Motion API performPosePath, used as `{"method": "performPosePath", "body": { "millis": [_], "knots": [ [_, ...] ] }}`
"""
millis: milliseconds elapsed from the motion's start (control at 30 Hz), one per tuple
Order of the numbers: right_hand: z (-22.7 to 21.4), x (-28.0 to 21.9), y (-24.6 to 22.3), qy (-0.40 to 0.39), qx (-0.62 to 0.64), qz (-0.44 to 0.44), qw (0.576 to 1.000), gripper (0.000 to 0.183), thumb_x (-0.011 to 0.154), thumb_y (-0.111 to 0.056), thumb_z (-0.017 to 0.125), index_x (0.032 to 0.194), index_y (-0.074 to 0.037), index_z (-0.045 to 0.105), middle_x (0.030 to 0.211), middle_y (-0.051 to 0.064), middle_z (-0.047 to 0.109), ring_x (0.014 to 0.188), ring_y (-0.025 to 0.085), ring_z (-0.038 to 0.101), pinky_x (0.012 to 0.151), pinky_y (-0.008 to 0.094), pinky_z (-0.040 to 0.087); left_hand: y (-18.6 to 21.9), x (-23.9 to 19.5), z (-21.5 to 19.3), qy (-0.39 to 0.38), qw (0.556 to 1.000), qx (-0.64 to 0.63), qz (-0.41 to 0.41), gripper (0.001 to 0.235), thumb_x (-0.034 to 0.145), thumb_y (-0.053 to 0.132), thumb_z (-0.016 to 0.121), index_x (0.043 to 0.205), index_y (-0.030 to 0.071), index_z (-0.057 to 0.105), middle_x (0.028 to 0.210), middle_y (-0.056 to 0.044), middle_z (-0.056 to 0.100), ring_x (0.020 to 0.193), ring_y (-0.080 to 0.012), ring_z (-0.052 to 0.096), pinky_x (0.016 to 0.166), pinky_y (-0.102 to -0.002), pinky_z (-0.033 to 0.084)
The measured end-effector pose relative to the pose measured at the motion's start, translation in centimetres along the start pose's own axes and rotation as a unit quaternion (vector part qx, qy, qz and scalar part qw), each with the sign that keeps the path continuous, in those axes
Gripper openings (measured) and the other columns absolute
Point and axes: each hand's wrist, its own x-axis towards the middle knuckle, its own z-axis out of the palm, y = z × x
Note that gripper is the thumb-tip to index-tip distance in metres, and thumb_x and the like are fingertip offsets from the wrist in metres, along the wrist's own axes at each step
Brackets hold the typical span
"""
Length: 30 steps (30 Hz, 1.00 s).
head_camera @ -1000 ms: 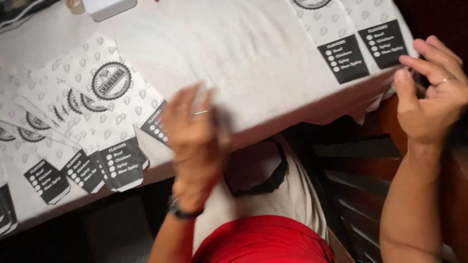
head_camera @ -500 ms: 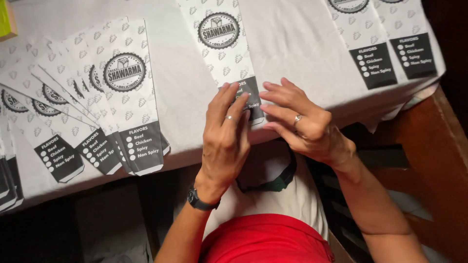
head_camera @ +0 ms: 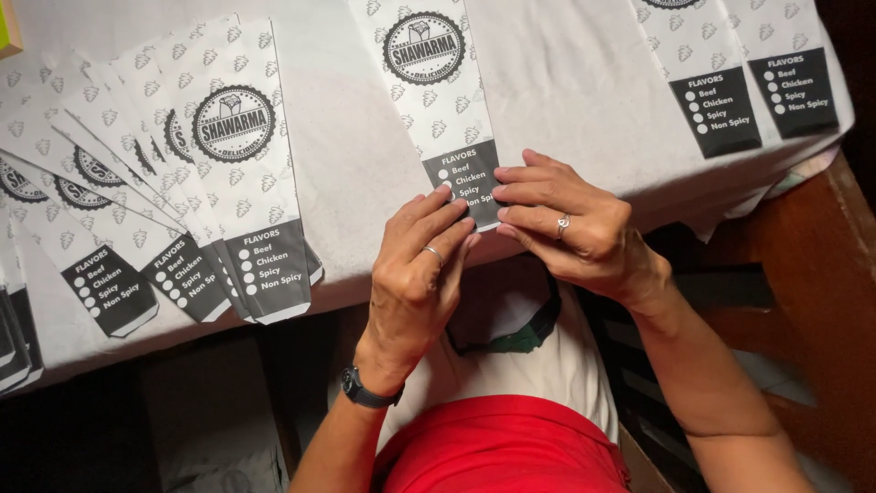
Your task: The person folds white paper sheets into packages and applies glue to the edges to seal them. They handle multiple packages in sequence, pressing the glued edges to secure the folds.
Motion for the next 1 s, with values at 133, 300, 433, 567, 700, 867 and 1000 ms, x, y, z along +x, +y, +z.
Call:
{"method": "performPosePath", "body": {
  "millis": [133,300,433,567,700,867,1000],
  "knots": [
    [1.0,-0.2,-0.3,0.033,-0.001,0.068,0.997,0.006,0.091,0.008,0.076,0.094,0.008,0.071,0.107,0.023,0.071,0.11,0.039,0.071,0.113,0.06,0.047,0.5,0.4,0.8,0.032,0.998,0.005,-0.048,0.009,0.092,-0.008,0.074,0.099,-0.003,0.069,0.107,-0.018,0.071,0.11,-0.039,0.071,0.102,-0.051,0.055],
    [1.0,0.2,-0.6,0.055,0.015,0.189,0.98,0.013,0.086,0.006,0.082,0.087,0.0,0.07,0.102,0.014,0.074,0.108,0.03,0.073,0.117,0.054,0.046,1.0,1.1,0.6,0.033,0.984,-0.042,-0.171,0.012,0.091,-0.007,0.069,0.102,-0.001,0.071,0.106,-0.015,0.071,0.111,-0.0325,0.069,0.101,-0.039,0.056],
    [0.2,0.2,-0.7,0.044,0.037,0.208,0.977,0.011,0.086,0.008,0.079,0.09,0.0,0.072,0.102,0.014,0.075,0.11,0.03,0.073,0.12,0.054,0.045,0.0,1.4,-0.7,-0.012,0.979,-0.072,-0.19,0.02,0.089,-0.009,0.066,0.104,0.002,0.073,0.107,-0.015,0.072,0.109,-0.029,0.07,0.1,-0.037,0.058],
    [-2.4,-0.8,-0.7,0.078,0.003,0.192,0.978,0.019,0.088,0.02,0.069,0.1,0.006,0.072,0.108,0.02,0.073,0.112,0.035,0.072,0.121,0.053,0.047,-1.6,2.0,-1.1,-0.144,0.981,-0.022,-0.129,0.04,0.088,-0.002,0.069,0.128,0.002,0.067,0.142,-0.015,0.058,0.139,-0.039,0.045,0.119,-0.056,0.032],
    [-6.5,-4.2,0.6,0.14,-0.178,0.175,0.958,0.016,0.098,0.021,0.069,0.111,0.014,0.073,0.118,0.027,0.072,0.118,0.042,0.067,0.121,0.056,0.046,-2.1,2.6,1.0,-0.204,0.974,0.031,-0.097,0.048,0.09,0.01,0.073,0.137,0.01,0.065,0.153,-0.014,0.054,0.15,-0.0395,0.039,0.122,-0.062,0.021],
    [-9.8,-8.4,2.9,0.124,-0.292,0.203,0.926,0.015,0.105,0.019,0.073,0.119,0.015,0.078,0.128,0.03,0.074,0.133,0.048,0.064,0.128,0.058,0.035,-0.8,4.8,7.7,-0.188,0.98,0.056,-0.041,0.043,0.091,0.021,0.074,0.132,0.012,0.067,0.147,-0.015,0.059,0.143,-0.0411,0.045,0.119,-0.062,0.028],
    [-10.0,-9.8,4.3,0.105,-0.3,0.209,0.925,0.017,0.103,0.015,0.077,0.12,0.012,0.08,0.128,0.029,0.076,0.137,0.048,0.063,0.131,0.057,0.029,0.3,7.0,12.4,-0.217,0.972,0.093,-0.01,0.044,0.087,0.024,0.068,0.129,0.01,0.065,0.144,-0.016,0.059,0.139,-0.0423,0.045,0.117,-0.063,0.029]
  ]
}}
